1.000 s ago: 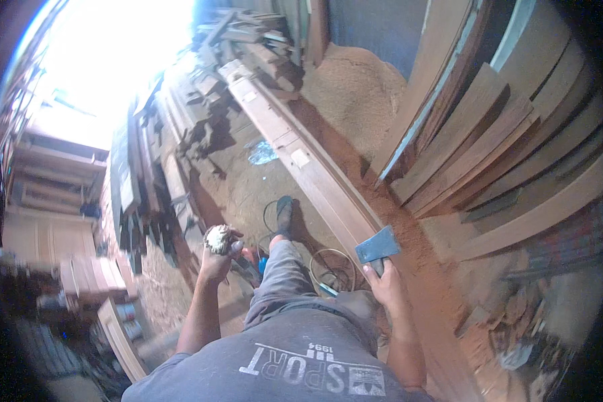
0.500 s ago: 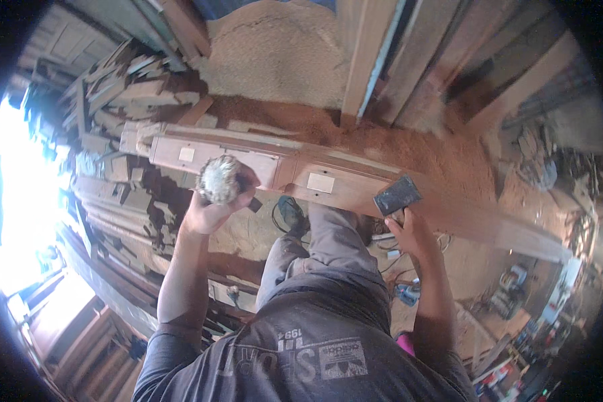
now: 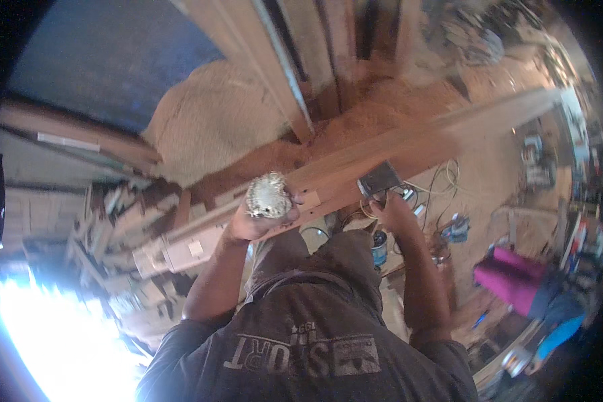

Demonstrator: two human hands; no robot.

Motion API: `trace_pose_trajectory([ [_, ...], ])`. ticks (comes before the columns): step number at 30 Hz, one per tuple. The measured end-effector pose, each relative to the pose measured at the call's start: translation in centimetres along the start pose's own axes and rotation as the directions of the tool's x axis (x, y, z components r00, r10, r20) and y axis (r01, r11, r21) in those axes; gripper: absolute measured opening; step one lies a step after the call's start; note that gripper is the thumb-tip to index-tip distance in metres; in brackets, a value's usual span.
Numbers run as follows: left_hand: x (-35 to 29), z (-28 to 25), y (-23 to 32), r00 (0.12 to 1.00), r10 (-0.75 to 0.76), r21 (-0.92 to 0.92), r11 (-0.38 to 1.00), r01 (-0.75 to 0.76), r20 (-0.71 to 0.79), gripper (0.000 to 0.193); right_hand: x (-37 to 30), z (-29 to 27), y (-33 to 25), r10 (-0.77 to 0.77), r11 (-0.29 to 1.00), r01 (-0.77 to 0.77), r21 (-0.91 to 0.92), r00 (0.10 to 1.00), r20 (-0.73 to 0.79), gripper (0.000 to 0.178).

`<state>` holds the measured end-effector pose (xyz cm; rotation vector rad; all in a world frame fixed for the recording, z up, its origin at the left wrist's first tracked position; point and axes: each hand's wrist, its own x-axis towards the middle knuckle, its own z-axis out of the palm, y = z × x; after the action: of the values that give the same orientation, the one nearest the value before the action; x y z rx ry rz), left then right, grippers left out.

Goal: The person uses a chisel to carve a groove into a long wooden plank. They then use a circular saw to cut the plank. The person is working in a cluttered workshop with another person visible in the background.

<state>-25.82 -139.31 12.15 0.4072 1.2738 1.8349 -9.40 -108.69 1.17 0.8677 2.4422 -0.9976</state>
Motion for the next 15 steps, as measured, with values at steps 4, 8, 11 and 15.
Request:
trace_pose_trajectory([
  [4, 5.0, -1.4, -0.3, 0.915, 0.106, 0.339, 0.907, -0.250, 0.389, 0.033, -5.3, 4.2, -1.9, 0.069, 0.943, -0.012, 0.332, 0.985, -0.159, 0.050],
  [8, 7.3, -1.3, -4.1, 0.937, -0.056, 0.031, 0.998, 0.048, 0.346, 0.029, -11.0, 10.0, -5.0, 0.337, 0.710, -0.178, 0.682, 0.935, -0.106, 0.043],
  [11, 8.7, -1.0, -4.4, 0.887, -0.137, 0.353, 0.935, -0.031, 0.441, 0.025, -14.9, 13.4, -7.6, 0.456, 0.579, -0.236, 0.780, 0.887, -0.070, 0.039],
  [15, 9.4, 2.8, -5.2, 0.788, 0.058, 0.354, 0.871, -0.339, 0.613, 0.015, -19.2, 17.1, -7.8, 0.544, 0.530, -0.298, 0.794, 0.837, -0.049, 0.040],
])
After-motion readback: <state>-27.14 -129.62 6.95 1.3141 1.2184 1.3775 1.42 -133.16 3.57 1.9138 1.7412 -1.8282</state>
